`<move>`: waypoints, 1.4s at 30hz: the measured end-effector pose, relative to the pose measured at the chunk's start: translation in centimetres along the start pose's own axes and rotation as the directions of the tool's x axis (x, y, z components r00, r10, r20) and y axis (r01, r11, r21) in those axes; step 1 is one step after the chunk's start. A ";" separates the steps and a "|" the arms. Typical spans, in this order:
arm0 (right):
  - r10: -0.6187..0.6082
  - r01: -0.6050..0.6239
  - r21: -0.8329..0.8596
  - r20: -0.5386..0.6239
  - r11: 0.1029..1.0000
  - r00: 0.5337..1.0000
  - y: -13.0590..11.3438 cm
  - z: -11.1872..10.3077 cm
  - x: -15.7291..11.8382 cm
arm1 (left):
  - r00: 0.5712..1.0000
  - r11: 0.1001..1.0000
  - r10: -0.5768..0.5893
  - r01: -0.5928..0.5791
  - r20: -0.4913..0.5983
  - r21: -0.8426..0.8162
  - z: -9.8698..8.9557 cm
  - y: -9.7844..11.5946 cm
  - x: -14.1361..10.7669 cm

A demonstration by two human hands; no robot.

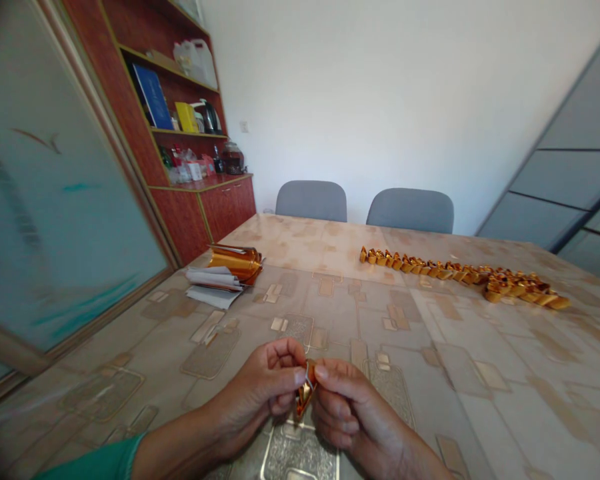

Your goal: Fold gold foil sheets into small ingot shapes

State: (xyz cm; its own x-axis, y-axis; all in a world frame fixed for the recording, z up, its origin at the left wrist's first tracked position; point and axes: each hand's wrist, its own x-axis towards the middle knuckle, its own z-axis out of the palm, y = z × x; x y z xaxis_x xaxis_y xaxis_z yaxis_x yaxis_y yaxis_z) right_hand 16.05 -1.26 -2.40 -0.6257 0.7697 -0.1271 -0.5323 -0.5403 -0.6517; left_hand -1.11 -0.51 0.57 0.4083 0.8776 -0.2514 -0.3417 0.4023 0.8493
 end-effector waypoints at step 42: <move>0.067 -0.069 -0.038 -0.053 0.997 0.996 -0.3 0.4 -0.2 | 1.000 0.999 -0.008 0.007 0.016 0.044 -0.6 -0.3 0.3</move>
State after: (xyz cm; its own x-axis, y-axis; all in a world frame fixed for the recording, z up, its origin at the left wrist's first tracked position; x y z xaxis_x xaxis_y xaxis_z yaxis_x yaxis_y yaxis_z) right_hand 16.10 -1.38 -1.88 -0.6290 0.7485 -0.2099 -0.4654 -0.5789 -0.6695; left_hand -1.43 -0.25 -0.05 0.4244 0.8701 -0.2507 -0.3014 0.3968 0.8670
